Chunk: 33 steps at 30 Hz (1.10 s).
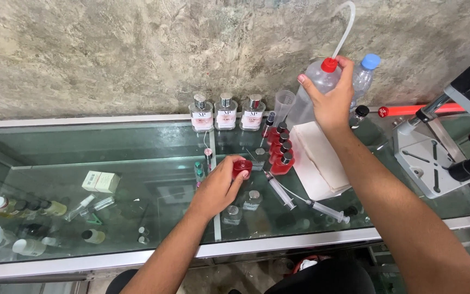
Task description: The person uses a squeeze bottle with a tube to transfer clear liquid into several small labeled bottles on a glass countertop. They open and close each bottle, fill it, and place it back in line. The process is repeated for multiple bottles.
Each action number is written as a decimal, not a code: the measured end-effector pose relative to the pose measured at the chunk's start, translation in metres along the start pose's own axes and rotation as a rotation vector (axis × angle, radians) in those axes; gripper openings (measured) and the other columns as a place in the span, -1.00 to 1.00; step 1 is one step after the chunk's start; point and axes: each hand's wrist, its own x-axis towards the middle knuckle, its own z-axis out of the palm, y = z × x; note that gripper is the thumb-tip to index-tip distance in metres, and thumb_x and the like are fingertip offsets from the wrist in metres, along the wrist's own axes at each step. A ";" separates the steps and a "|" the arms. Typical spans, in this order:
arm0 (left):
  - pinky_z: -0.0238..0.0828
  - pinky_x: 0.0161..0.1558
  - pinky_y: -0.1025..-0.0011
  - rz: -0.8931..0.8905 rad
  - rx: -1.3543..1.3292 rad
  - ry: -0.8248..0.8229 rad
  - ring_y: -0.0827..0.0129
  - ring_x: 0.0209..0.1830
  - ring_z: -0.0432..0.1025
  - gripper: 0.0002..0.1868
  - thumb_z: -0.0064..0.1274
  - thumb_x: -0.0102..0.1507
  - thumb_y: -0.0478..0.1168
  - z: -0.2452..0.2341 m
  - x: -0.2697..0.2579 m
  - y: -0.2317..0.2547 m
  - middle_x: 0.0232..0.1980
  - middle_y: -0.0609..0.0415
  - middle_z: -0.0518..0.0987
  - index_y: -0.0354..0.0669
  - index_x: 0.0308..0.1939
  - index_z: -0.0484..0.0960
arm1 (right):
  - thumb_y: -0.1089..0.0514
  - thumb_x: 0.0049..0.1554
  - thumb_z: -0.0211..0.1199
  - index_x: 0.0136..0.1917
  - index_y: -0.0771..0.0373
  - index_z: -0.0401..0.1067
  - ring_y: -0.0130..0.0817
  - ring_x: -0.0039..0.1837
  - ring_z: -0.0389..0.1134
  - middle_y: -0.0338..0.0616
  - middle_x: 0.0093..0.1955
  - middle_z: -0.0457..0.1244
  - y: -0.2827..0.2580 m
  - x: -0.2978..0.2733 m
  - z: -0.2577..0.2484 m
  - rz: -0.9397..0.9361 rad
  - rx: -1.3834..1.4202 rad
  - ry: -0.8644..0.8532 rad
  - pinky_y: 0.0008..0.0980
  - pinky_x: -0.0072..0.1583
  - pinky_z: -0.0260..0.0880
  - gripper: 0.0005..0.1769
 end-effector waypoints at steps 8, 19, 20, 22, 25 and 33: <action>0.55 -0.03 0.20 0.018 0.016 0.032 0.06 0.09 0.55 -0.60 -0.15 0.42 -0.08 -0.006 -0.001 0.012 0.13 -0.17 0.60 -0.23 0.25 0.40 | -0.13 0.18 0.52 0.35 0.15 0.13 0.08 0.37 0.17 0.11 0.30 0.19 -0.003 0.001 -0.011 0.081 -0.068 -0.069 0.00 0.38 0.09 -0.27; 0.60 0.02 0.19 -0.014 0.014 0.031 -0.05 0.10 0.58 -0.62 -0.06 0.42 -0.15 -0.009 -0.003 0.016 0.07 -0.28 0.63 -0.27 0.26 0.45 | 0.00 0.16 0.56 0.48 0.32 0.18 0.32 0.52 0.08 0.33 0.41 0.10 -0.015 -0.004 -0.025 0.087 -0.106 -0.101 0.14 0.50 0.03 -0.18; 0.59 0.02 0.17 0.001 0.010 0.034 -0.06 0.09 0.57 -0.62 -0.07 0.42 -0.14 -0.009 -0.004 0.016 0.06 -0.29 0.63 -0.27 0.25 0.45 | 0.03 0.15 0.56 0.51 0.33 0.11 0.32 0.54 0.05 0.36 0.44 0.07 -0.019 -0.007 -0.028 0.107 -0.097 -0.097 0.14 0.52 0.00 -0.12; 0.59 0.02 0.14 0.013 0.006 0.038 -0.07 0.08 0.57 -0.62 -0.08 0.43 -0.13 -0.010 -0.006 0.016 0.04 -0.29 0.64 -0.28 0.24 0.45 | 0.06 0.15 0.56 0.55 0.34 0.05 0.31 0.56 0.02 0.39 0.47 0.03 -0.027 -0.025 -0.030 0.127 -0.087 -0.096 0.14 0.54 -0.02 -0.06; 0.58 0.02 0.17 0.025 0.018 0.042 -0.05 0.08 0.57 -0.63 -0.09 0.43 -0.15 -0.011 -0.006 0.016 0.05 -0.27 0.63 -0.28 0.25 0.45 | 0.30 0.26 0.42 0.56 0.31 0.04 0.23 0.59 -0.01 0.24 0.47 -0.03 -0.047 -0.073 -0.026 -0.132 0.077 0.058 0.04 0.53 0.00 -0.23; 0.56 0.01 0.08 0.118 0.008 0.082 -0.11 0.06 0.55 -0.66 -0.07 0.43 -0.21 -0.003 -0.008 0.008 0.00 -0.32 0.61 -0.32 0.23 0.45 | 0.41 0.10 0.26 0.38 0.40 0.23 0.24 0.48 0.17 0.21 0.40 0.11 -0.090 -0.203 0.011 -0.113 0.136 -0.374 0.05 0.44 0.22 -0.41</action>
